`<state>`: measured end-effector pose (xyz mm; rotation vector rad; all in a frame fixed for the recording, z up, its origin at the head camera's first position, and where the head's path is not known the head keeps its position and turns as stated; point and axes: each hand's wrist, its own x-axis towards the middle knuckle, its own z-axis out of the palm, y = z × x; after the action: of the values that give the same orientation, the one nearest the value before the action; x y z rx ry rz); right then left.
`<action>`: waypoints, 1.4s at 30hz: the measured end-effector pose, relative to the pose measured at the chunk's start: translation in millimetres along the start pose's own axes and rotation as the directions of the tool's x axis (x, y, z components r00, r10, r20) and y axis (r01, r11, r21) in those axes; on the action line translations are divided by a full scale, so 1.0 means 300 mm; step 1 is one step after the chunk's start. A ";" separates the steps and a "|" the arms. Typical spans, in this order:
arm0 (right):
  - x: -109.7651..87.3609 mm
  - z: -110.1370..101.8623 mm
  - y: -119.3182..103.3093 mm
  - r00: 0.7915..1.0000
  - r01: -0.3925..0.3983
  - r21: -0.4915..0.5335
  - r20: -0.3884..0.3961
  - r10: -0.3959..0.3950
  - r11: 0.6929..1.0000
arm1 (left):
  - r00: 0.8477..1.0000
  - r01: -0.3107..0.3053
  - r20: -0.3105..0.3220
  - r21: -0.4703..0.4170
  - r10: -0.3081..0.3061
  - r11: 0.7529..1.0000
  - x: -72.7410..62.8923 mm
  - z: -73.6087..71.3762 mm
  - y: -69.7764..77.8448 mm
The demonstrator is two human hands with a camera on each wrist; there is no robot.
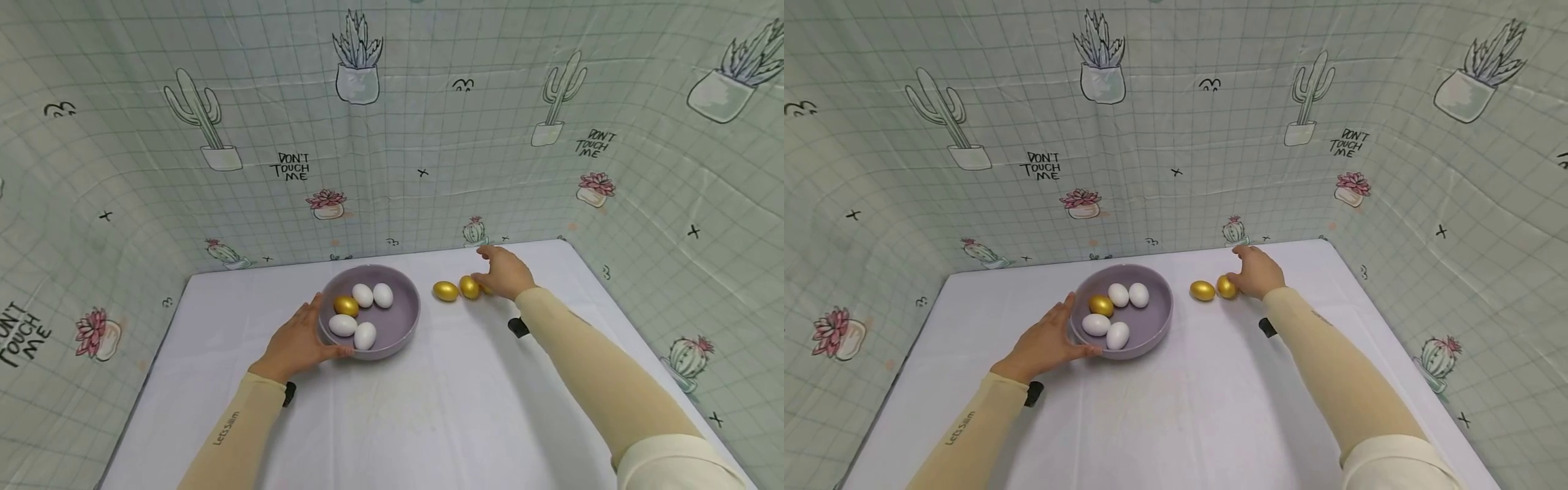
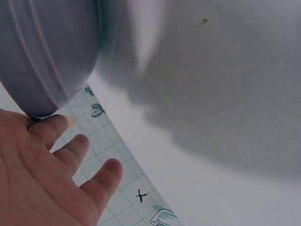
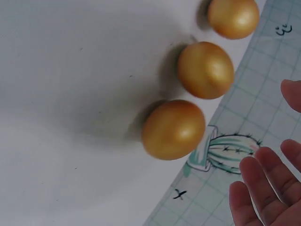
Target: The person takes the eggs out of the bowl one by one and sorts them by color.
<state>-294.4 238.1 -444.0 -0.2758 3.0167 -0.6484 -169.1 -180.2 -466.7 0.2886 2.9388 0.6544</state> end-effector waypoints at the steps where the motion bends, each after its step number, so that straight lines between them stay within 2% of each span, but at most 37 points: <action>1: 0.002 0.000 -0.019 1.000 0.010 0.005 -0.004 -0.010 1.000 | 1.000 0.001 0.000 0.000 -0.001 1.000 0.000 -0.001 0.000; 6: 0.003 -0.003 -0.113 0.997 0.075 0.027 -0.015 -0.075 0.997 | 1.000 -0.002 0.001 0.003 0.002 1.000 -0.001 -0.003 0.000; 13: -0.009 0.003 -0.234 0.987 0.162 0.040 0.011 -0.163 0.986 | 1.000 -0.004 0.003 0.005 0.004 1.000 0.000 -0.002 0.000; 24: -0.013 0.051 -0.367 0.959 0.279 0.045 0.026 -0.281 0.959 | 1.000 -0.011 -0.003 0.000 0.011 1.000 0.004 0.003 -0.003; 31: -0.006 0.111 -0.453 0.928 0.367 0.061 0.040 -0.369 0.928 | 1.000 -0.009 -0.003 -0.001 0.009 1.000 0.005 0.003 -0.008; 42: 0.001 0.185 -0.548 0.904 0.409 0.045 0.120 -0.411 0.912 | 1.000 -0.004 -0.008 -0.003 0.004 1.000 0.005 0.004 -0.006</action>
<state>-263.2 68.4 -427.0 -0.9327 2.8426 -0.6511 -170.8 -180.9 -468.6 0.2927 2.9453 0.6621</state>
